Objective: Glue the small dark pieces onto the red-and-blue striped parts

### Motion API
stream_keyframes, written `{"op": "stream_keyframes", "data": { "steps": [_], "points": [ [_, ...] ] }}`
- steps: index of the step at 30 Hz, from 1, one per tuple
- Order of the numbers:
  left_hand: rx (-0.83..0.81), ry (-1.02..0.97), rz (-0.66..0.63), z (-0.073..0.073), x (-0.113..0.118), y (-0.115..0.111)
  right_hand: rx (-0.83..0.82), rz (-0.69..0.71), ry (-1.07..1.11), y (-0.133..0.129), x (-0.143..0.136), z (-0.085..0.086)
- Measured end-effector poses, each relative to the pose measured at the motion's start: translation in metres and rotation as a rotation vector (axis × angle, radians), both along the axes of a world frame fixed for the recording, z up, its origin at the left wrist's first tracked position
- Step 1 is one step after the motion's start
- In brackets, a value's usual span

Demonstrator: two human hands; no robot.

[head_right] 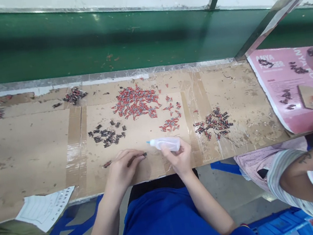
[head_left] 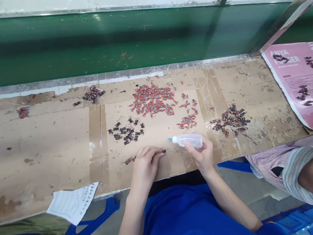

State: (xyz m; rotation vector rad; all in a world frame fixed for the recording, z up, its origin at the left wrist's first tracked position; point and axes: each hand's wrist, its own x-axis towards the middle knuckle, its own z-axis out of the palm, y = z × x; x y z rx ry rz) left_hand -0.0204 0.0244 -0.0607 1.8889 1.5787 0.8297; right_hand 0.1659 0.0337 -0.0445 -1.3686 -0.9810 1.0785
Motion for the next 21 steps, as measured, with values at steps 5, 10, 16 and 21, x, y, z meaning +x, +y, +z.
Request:
{"op": "stream_keyframes", "data": {
  "steps": [5,10,16,21],
  "points": [
    [0.022,0.040,0.003,-0.003,0.002,-0.006,0.135,0.146,-0.061,0.005,-0.023,-0.001],
    [0.024,0.055,0.018,-0.002,0.000,-0.012,0.172,0.294,-0.305,0.014,-0.035,-0.006],
    [-0.011,-0.052,0.056,0.001,-0.010,-0.021,0.389,0.305,-0.740,0.019,0.025,-0.002],
    [-0.052,-0.116,0.076,0.009,-0.012,-0.027,0.378,0.312,-1.066,0.040,0.079,-0.007]
  ]
}}
